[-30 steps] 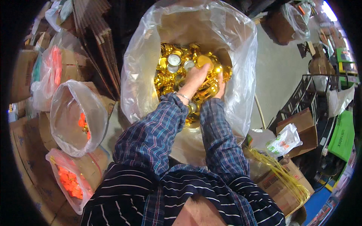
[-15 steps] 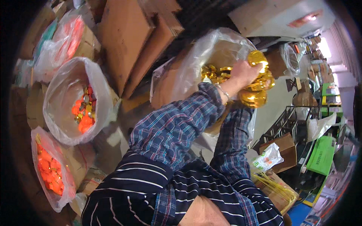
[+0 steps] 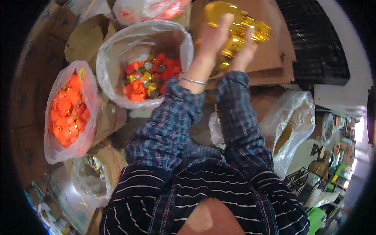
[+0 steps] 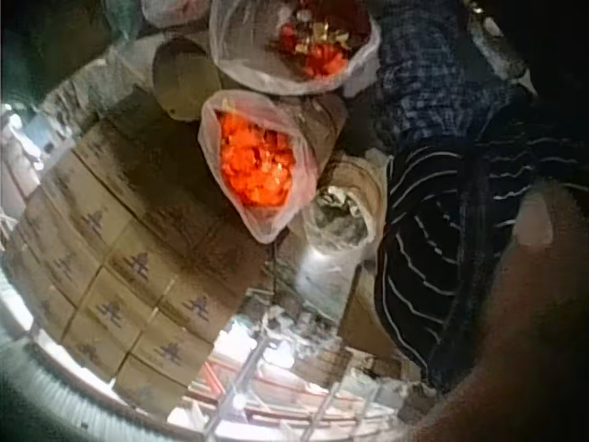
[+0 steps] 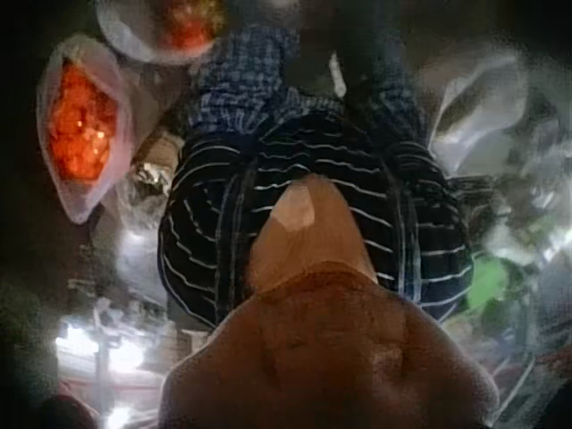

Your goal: The person sits on the floor and repeatedly picks orange plastic cups and gold metallic inserts from large bags, inserts the gold pieces into the cups, and places the assembled units into a bag. The person also wipes some cups with a cloth and handles gold inserts separately before continuing assembly.

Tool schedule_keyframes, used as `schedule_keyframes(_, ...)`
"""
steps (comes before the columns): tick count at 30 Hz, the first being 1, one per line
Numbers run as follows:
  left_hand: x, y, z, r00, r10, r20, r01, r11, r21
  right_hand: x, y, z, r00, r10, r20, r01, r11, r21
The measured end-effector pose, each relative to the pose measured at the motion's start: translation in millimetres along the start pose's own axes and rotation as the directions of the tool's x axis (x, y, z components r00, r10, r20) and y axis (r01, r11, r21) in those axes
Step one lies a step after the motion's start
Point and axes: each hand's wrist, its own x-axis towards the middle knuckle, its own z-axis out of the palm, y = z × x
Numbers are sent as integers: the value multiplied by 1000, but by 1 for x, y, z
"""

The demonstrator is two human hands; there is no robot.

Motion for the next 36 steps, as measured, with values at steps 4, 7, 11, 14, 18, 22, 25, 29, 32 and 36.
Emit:
schedule_keyframes(4, 39, -22, -177, 915, -368, -166, 332, 920, -208, -86, 110, 66, 798, 581, 162, -476, 772, -422)
schedule_keyframes(7, 12, -50, -277, 806, -369, -463, 484, 862, 154, -130, 155, 46, 605, 783, 144, -540, 537, -649)
schedule_keyframes(11, -81, -89, -377, 798, -326, -507, 488, 843, 226, -169, 162, -67, 452, 713, 536, -42, 617, -786)
schedule_keyframes(14, -194, -113, -395, 786, -384, -484, 603, 650, 463, -191, 127, -184, 189, 876, 443, 70, 438, -896)
schedule_keyframes(18, -344, -127, -340, 456, -838, -300, 602, 43, 797, -218, 54, -318, -4, 1000, 0, 578, 2, -816)
schedule_keyframes(22, -404, -110, -299, 613, -785, -88, 316, 142, 938, -245, 7, -390, -11, 989, -145, 495, -121, -861)
schedule_keyframes(25, -400, -93, -295, 473, -880, -37, 312, 128, 942, -255, -8, -407, -22, 999, -30, 348, -20, -937)
schedule_keyframes(29, -394, -54, -313, 264, -936, 231, 194, 286, 938, -251, -19, -409, -212, 977, 3, 196, 45, -980)
schedule_keyframes(32, -394, -26, -340, 63, -933, 354, 259, 358, 897, -253, -24, -403, -374, 924, 82, 184, 161, -970)
schedule_keyframes(36, -368, -45, -385, -345, -881, 323, 244, 249, 937, -273, 1, -389, -550, 830, 94, -83, 58, -995)
